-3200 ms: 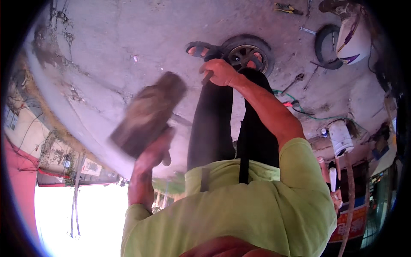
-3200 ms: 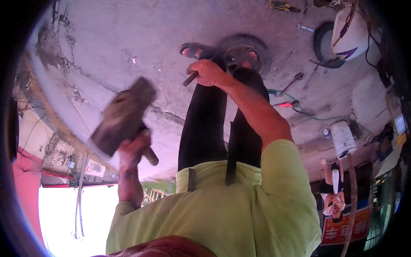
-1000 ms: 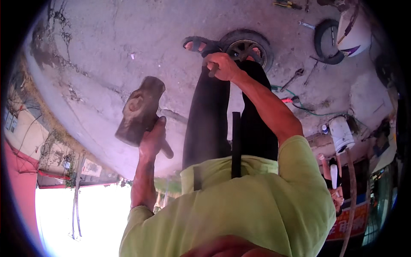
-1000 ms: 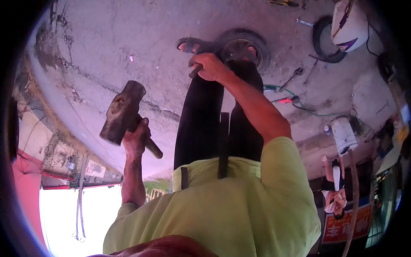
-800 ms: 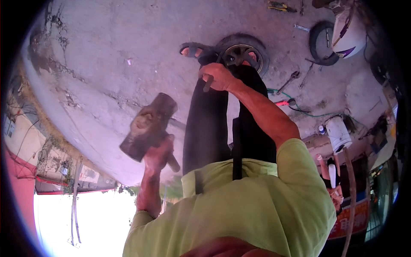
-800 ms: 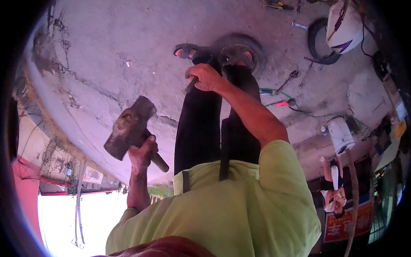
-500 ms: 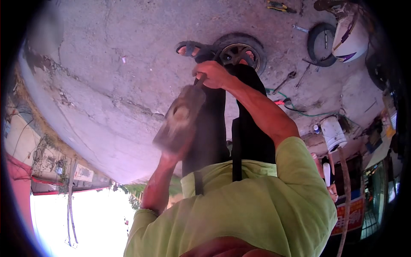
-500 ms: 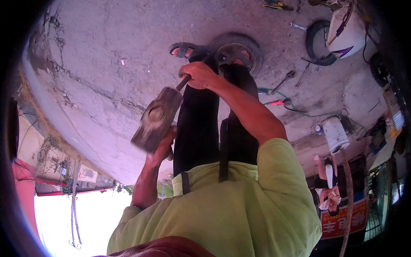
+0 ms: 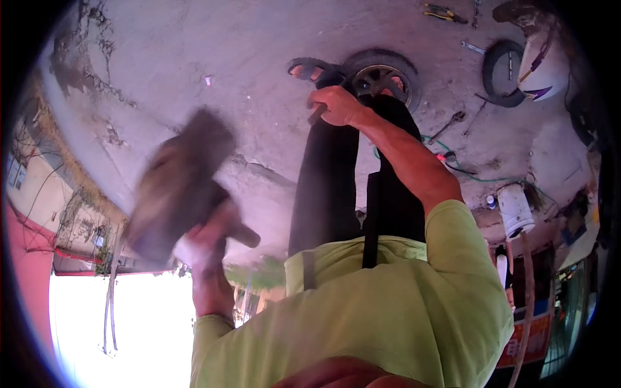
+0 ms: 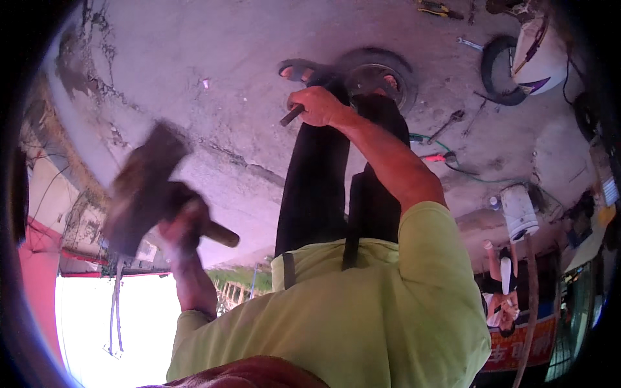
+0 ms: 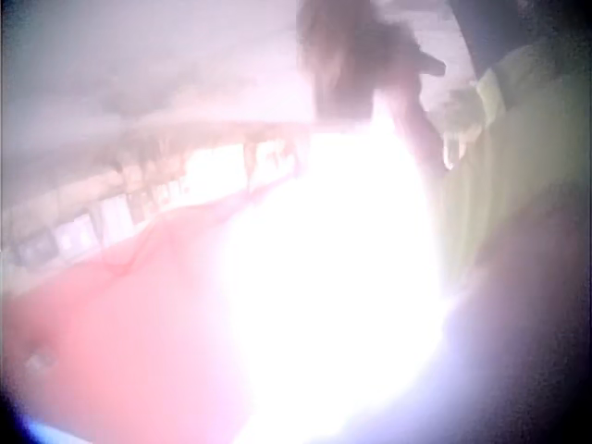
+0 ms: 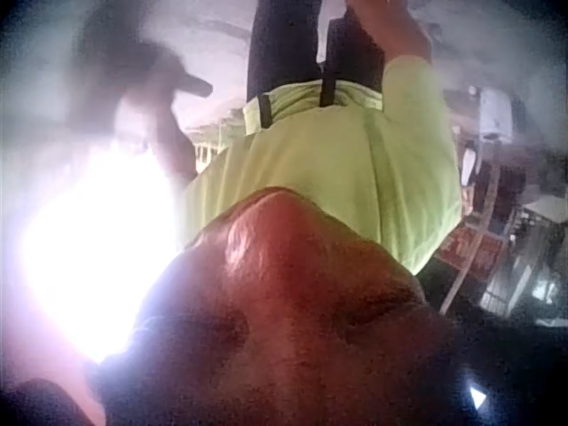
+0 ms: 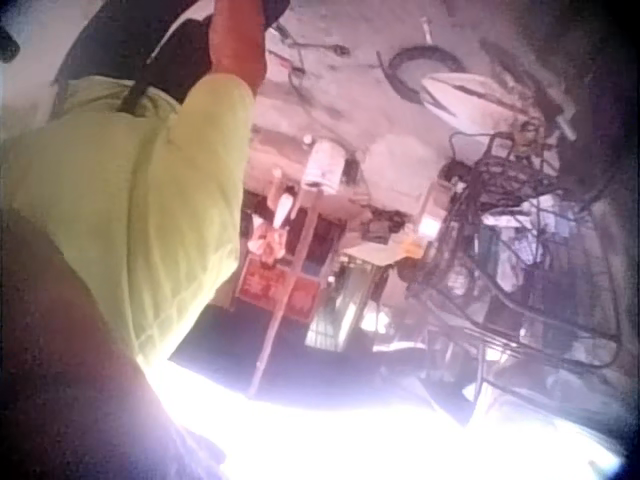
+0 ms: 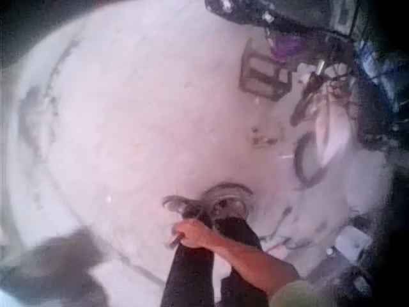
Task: The person separates a tire and inner tube from a wheel rim using a hammer and a tire iron, then uses a long metal rod to pry the rim apart.
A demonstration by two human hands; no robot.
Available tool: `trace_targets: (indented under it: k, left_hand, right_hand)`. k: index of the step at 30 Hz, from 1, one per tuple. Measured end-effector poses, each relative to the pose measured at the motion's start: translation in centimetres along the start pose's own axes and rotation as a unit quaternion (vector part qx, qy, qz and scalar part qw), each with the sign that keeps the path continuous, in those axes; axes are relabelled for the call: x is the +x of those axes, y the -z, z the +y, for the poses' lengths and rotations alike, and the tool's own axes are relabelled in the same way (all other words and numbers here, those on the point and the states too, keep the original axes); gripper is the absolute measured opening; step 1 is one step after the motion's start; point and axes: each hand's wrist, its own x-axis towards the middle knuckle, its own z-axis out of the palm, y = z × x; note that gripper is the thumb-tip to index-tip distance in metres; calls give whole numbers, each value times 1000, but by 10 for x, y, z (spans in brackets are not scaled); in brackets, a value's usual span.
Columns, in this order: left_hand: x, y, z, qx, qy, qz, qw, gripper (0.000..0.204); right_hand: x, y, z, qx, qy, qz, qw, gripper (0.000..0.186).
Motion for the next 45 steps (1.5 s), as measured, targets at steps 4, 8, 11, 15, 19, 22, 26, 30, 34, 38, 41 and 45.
trace_targets:
  k: [4, 8, 11, 15, 19, 22, 26, 30, 34, 38, 41, 45]
  left_hand:
    - [-14, 24, 61, -187, -361, -89, 909, 13]
    - [26, 9, -28, 18, -366, -200, 909, 20]
    - [71, -18, -133, 354, -243, -242, 870, 31]
    - [28, -25, -75, 266, 78, -150, 949, 26]
    - [9, -5, -88, 14, 25, -104, 994, 17]
    - [4, -15, -96, 33, 91, -157, 983, 19]
    - [20, -48, -149, 96, 24, -163, 982, 16]
    - [47, -64, -199, 182, -133, -142, 964, 20]
    - [46, -59, -165, 140, 38, -164, 976, 18]
    - [3, -28, -63, 89, 109, -135, 981, 19]
    - [-24, 2, -30, 11, -115, -116, 986, 19]
    - [13, -14, -66, 6, -241, -251, 937, 22]
  right_hand:
    - [5, 1, 0, -7, 0, -14, 1000, 12]
    - [7, -6, -12, 20, 25, -13, 999, 14]
    - [8, -10, -9, 48, 66, -22, 996, 16]
    - [-10, 5, 10, 50, -16, 27, 998, 19]
    - [-9, 2, -8, 8, 16, -16, 1000, 15]
    - [-9, 5, -6, -7, 22, -7, 1000, 9]
    - [-7, 5, 1, -7, 31, 2, 999, 12]
    - [-6, -3, 2, -2, 55, 12, 998, 10]
    - [-6, -2, 3, -5, 53, 22, 998, 10]
    - [-9, -3, 3, 6, 40, -4, 999, 10]
    - [-8, 4, 2, 0, 31, -4, 999, 12]
    - [-9, 2, 2, 5, 29, -25, 999, 11]
